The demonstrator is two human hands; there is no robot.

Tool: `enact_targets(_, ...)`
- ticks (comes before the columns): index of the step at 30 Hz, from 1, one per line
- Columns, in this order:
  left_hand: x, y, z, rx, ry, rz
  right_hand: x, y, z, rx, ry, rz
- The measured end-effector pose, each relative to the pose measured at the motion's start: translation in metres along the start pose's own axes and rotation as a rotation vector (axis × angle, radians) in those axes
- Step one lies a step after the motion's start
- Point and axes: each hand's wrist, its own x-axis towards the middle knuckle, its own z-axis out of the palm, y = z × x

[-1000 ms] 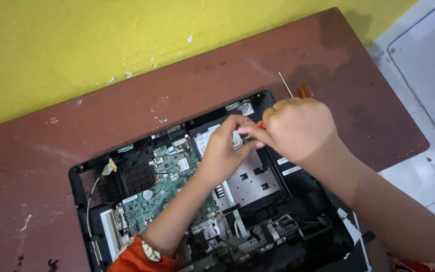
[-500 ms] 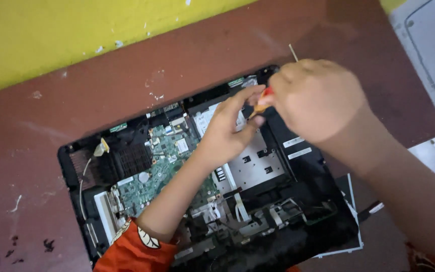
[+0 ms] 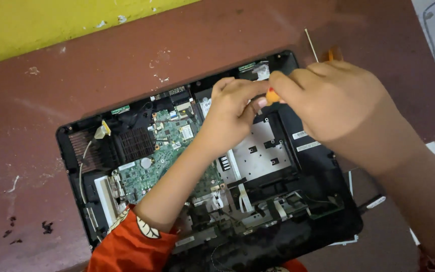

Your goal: Unscrewing and removing internal brackets and components from a computer chassis using a screwdriver.

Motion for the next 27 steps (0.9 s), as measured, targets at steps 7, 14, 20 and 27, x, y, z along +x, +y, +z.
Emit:
enact_targets(7, 0.008, 0.011, -0.003, -0.133, 0.031, 0.072, -0.005, 0.0, 0.036, 0.022, -0.091, 0.166)
enact_targets(14, 0.012, 0.007, -0.005, -0.029, 0.072, 0.15, 0.003, -0.006, -0.009, 0.245, -0.197, 0.041)
enact_targets(20, -0.022, 0.023, -0.049, 0.012, -0.006, -0.057, -0.004, -0.004, 0.039, -0.207, 0.044, 0.089)
enact_targets(27, -0.145, 0.099, -0.179, 0.382, 0.033, -0.437, -0.004, -0.002, 0.016, 0.319, -0.28, 0.49)
